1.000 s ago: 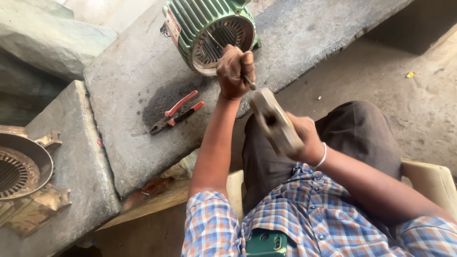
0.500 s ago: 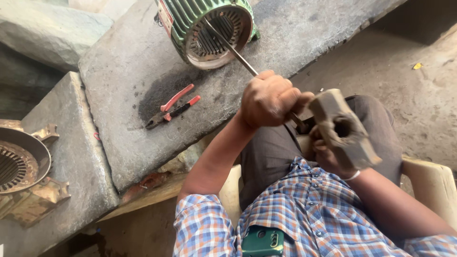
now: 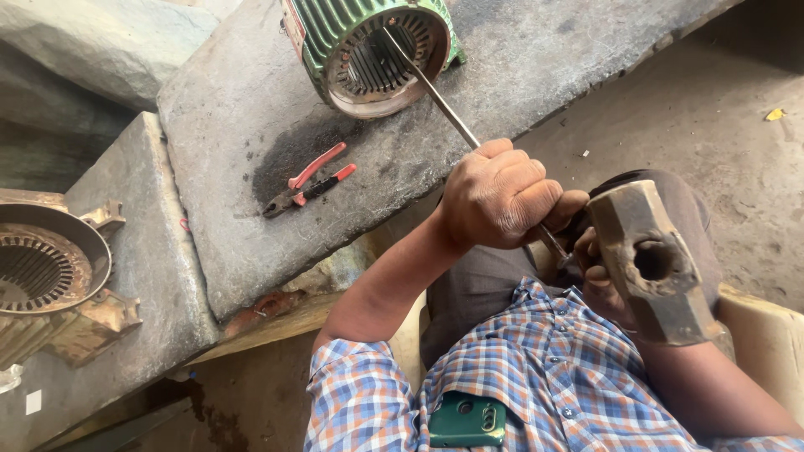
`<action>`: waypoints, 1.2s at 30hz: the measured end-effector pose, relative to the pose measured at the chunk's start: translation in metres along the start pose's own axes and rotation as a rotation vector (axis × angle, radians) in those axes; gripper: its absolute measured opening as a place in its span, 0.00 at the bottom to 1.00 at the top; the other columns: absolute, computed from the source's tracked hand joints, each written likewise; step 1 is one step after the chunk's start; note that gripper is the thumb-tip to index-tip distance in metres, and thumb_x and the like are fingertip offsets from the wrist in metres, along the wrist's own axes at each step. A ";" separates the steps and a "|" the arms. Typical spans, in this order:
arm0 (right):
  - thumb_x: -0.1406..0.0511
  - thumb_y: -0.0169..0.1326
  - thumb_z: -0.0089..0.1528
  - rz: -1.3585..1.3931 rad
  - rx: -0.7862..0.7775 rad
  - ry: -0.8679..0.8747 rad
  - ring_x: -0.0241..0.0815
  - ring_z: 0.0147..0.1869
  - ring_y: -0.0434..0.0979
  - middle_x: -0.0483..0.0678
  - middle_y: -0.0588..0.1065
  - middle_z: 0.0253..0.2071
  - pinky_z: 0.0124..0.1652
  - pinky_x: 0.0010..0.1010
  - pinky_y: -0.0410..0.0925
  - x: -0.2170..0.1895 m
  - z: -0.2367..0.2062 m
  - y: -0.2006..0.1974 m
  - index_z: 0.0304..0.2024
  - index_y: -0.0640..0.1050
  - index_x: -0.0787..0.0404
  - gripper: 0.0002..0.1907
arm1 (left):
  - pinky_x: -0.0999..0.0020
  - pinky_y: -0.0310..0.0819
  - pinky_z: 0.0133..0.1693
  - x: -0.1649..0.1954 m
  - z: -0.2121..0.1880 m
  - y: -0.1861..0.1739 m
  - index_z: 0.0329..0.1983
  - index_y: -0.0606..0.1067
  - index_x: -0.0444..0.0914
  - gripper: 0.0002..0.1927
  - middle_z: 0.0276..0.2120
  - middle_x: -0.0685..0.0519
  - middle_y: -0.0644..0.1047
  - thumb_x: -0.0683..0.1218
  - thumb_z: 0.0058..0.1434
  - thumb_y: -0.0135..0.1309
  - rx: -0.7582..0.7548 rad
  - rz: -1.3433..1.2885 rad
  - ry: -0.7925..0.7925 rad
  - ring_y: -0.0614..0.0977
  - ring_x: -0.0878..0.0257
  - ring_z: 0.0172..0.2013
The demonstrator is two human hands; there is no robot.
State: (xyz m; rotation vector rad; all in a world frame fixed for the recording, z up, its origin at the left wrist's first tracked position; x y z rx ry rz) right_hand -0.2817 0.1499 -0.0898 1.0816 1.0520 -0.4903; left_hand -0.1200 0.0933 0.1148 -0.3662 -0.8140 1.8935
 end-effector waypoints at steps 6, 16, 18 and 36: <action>0.46 0.55 0.66 -0.660 0.141 -0.262 0.30 0.37 0.72 0.37 0.72 0.36 0.38 0.19 0.65 -0.021 -0.009 -0.002 0.43 0.75 0.54 0.21 | 0.64 0.57 0.25 0.007 -0.003 -0.004 0.20 0.70 0.40 0.22 0.16 0.57 0.63 0.50 0.69 0.59 0.019 0.013 0.018 0.67 0.62 0.18; 0.51 0.57 0.64 -0.801 0.134 -0.138 0.32 0.44 0.73 0.41 0.73 0.42 0.42 0.21 0.67 -0.008 -0.006 -0.007 0.50 0.73 0.59 0.22 | 0.63 0.56 0.24 -0.016 -0.013 0.003 0.16 0.63 0.42 0.27 0.14 0.57 0.58 0.50 0.72 0.55 0.022 0.046 -0.019 0.63 0.63 0.16; 0.51 0.57 0.64 -0.817 0.151 -0.175 0.32 0.44 0.73 0.42 0.73 0.42 0.42 0.21 0.68 -0.012 -0.011 -0.006 0.51 0.73 0.60 0.23 | 0.63 0.57 0.25 -0.028 -0.016 0.010 0.17 0.64 0.43 0.26 0.14 0.59 0.60 0.49 0.73 0.53 0.030 0.033 -0.061 0.63 0.65 0.16; 0.40 0.48 0.65 -0.353 0.132 -0.673 0.36 0.27 0.68 0.47 0.68 0.28 0.25 0.24 0.66 -0.036 -0.015 -0.012 0.46 0.65 0.59 0.30 | 0.66 0.58 0.24 0.024 -0.051 -0.057 0.18 0.61 0.40 0.15 0.16 0.57 0.58 0.38 0.60 0.47 0.435 -0.132 -0.016 0.64 0.62 0.16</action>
Point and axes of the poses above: each hand's wrist, its own z-axis towards the middle knuckle, its own y-axis out of the palm, x = y × z, the point moved 6 cm from there along z, towards the middle knuckle
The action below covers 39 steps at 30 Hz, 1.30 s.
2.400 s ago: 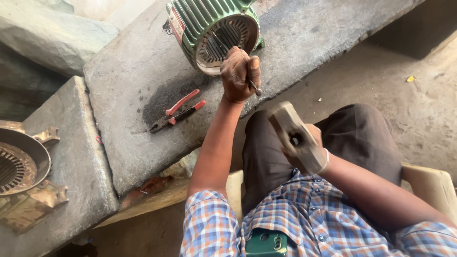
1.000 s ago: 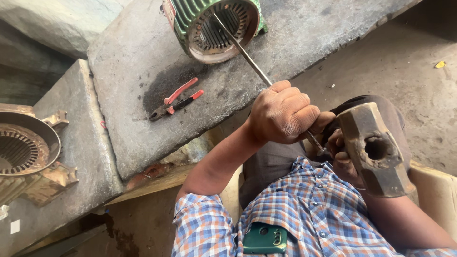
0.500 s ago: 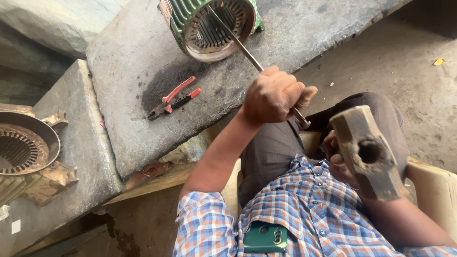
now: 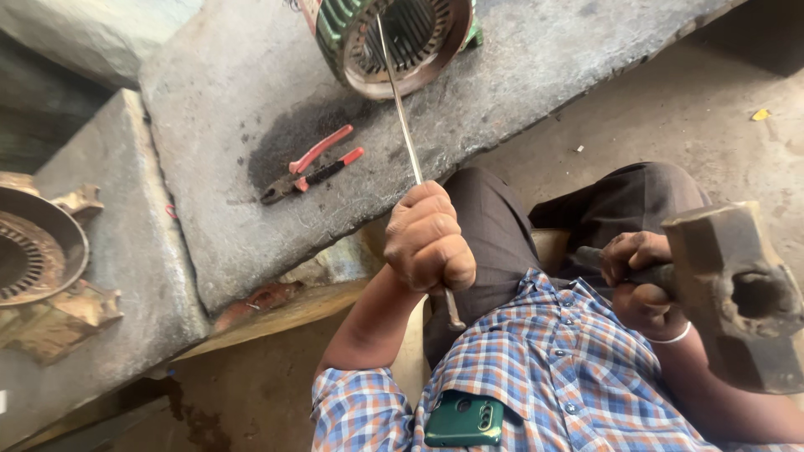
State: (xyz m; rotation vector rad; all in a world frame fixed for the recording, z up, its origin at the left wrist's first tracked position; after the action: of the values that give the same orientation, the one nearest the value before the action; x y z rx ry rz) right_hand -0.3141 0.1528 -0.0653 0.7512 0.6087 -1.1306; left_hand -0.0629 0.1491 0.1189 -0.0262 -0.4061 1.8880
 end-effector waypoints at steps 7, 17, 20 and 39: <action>0.41 0.51 0.65 -0.101 -0.045 0.088 0.35 0.27 0.68 0.46 0.68 0.31 0.27 0.23 0.64 -0.024 -0.004 -0.009 0.47 0.66 0.59 0.30 | 0.61 0.66 0.31 -0.008 -0.012 0.011 0.20 0.65 0.35 0.13 0.21 0.52 0.63 0.40 0.57 0.54 0.114 0.060 -0.059 0.71 0.57 0.24; 0.47 0.59 0.64 -0.042 -0.113 0.184 0.31 0.27 0.67 0.44 0.70 0.34 0.28 0.22 0.61 -0.019 -0.009 -0.018 0.51 0.70 0.57 0.25 | 0.63 0.62 0.26 -0.022 -0.043 0.036 0.17 0.60 0.43 0.23 0.18 0.58 0.60 0.46 0.71 0.48 0.147 0.061 0.020 0.64 0.63 0.19; 0.45 0.57 0.66 -0.085 -0.098 0.147 0.32 0.29 0.68 0.44 0.70 0.34 0.30 0.21 0.62 -0.020 -0.015 -0.020 0.53 0.70 0.56 0.26 | 0.64 0.66 0.28 0.002 -0.048 0.044 0.20 0.63 0.43 0.24 0.20 0.58 0.61 0.53 0.71 0.53 0.110 0.067 0.100 0.67 0.64 0.21; 0.56 0.66 0.60 0.058 -0.149 0.234 0.30 0.28 0.67 0.43 0.71 0.34 0.28 0.22 0.63 -0.032 -0.051 -0.056 0.48 0.72 0.56 0.21 | 0.65 0.66 0.30 -0.008 -0.013 0.053 0.23 0.66 0.42 0.22 0.23 0.58 0.62 0.55 0.70 0.54 0.236 0.036 0.325 0.69 0.64 0.23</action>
State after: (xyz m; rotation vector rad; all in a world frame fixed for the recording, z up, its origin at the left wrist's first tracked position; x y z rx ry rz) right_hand -0.3800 0.1980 -0.0851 0.7728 0.8536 -0.9397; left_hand -0.1060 0.1298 0.0899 -0.1812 0.0392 1.9140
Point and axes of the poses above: each hand's wrist, its own z-axis towards the middle knuckle, its own y-axis out of the palm, x = y × z, the point moved 6 cm from there along z, towards the middle knuckle
